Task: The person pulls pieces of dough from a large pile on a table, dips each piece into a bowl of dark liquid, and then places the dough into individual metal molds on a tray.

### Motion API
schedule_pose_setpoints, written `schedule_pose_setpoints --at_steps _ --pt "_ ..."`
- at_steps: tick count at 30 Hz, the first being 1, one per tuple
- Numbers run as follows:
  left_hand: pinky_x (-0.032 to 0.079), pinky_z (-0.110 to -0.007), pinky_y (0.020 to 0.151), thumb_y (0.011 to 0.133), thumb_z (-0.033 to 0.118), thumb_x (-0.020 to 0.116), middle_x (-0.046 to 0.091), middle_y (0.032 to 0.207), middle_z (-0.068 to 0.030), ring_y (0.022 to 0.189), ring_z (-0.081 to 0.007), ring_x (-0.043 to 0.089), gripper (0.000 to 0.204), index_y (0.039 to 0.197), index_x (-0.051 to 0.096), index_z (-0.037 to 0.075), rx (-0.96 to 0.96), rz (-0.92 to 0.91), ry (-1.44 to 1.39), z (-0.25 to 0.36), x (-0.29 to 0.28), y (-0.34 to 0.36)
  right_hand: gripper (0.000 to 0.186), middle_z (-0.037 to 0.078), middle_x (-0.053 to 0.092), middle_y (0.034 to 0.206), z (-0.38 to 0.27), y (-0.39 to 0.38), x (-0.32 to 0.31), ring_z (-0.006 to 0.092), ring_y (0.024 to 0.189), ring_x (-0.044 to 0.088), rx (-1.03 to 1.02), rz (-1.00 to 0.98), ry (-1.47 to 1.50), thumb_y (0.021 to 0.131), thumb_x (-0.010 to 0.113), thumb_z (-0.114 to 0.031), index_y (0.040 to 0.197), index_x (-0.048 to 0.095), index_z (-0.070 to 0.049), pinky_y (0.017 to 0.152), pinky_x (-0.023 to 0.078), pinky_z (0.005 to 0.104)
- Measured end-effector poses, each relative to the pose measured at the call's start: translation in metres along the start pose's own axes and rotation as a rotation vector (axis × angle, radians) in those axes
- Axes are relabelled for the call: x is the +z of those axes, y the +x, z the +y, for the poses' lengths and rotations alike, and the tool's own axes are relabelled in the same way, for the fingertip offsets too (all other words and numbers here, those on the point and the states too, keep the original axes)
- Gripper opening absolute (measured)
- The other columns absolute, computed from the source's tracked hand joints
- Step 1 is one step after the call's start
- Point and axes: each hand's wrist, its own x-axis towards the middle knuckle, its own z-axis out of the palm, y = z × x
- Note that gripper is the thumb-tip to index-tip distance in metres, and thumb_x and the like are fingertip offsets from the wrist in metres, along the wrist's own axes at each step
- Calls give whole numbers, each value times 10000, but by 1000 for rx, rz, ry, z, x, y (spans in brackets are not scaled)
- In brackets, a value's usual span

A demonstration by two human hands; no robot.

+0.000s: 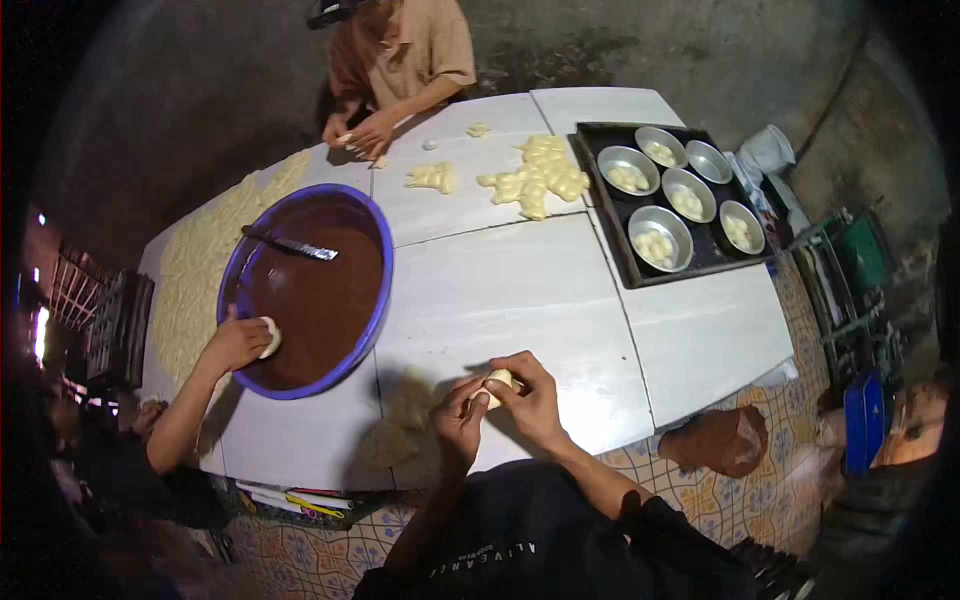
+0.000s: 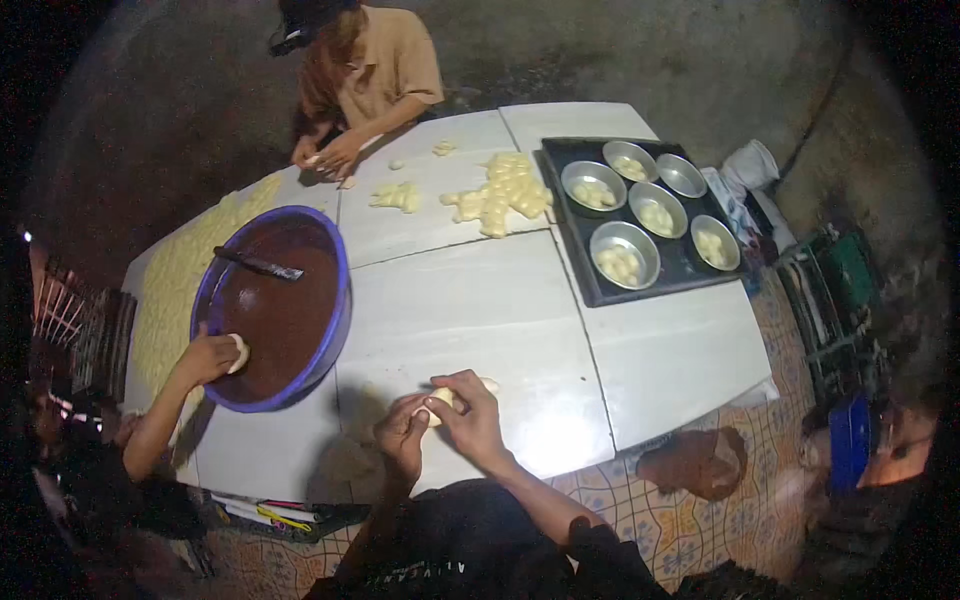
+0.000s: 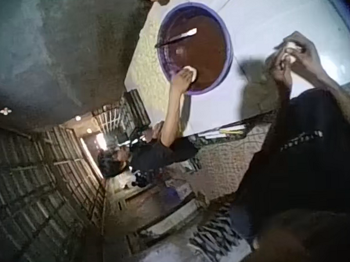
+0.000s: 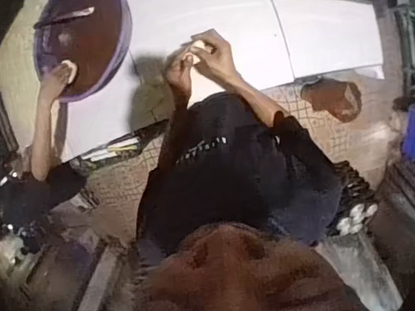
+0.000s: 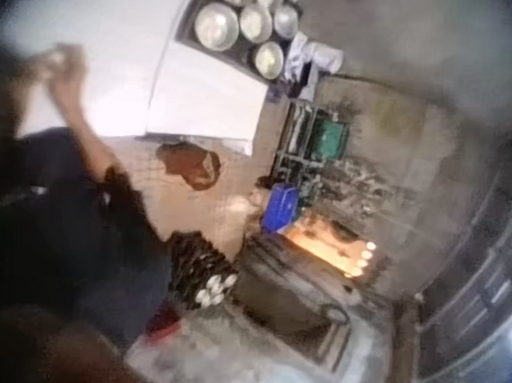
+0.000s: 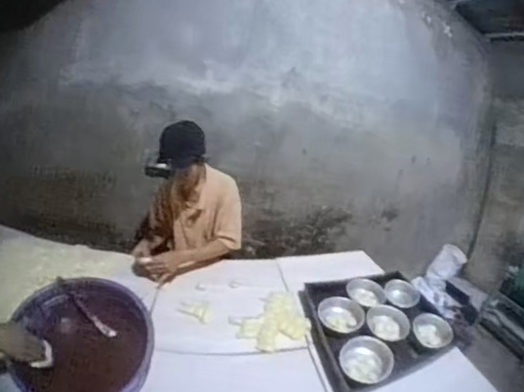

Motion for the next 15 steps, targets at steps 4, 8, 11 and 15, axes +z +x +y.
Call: schedule_pose_setpoints --at_steps 4,8,11,15 --pt "513 -242 725 860 -39 645 673 929 -84 814 -105 619 115 971 664 -62 -252 176 123 23 -1 -1 295 96 504 981 -2 21 11 194 971 502 -116 -180 -90 970 520 -246 1058 670 -8 831 428 319" --pt "464 -241 750 891 -7 591 646 879 -57 812 -107 585 79 924 660 -30 -183 24 -718 13 -7 3 451 119 486 1167 -16 22 18 261 1148 403 -321 -436 -93 866 606 -415 1160 647 -75 935 362 406" --pt "507 -334 868 893 197 563 608 1117 -85 1008 -202 600 320 1161 544 22 -574 30 -1106 12 -22 4 369 89 448 1271 12 21 26 269 1266 344 -313 -491 -5 800 691 -189 1146 654 -67 1050 349 406" --pt "338 -449 1080 660 806 559 362 1424 -203 1295 -323 394 1179 1422 291 -52 -591 -292 -1234 37 -40 36 1121 103 403 1323 17 33 15 211 1157 490 159 -618 462 722 745 -597 1497 147 -50 986 406 346"
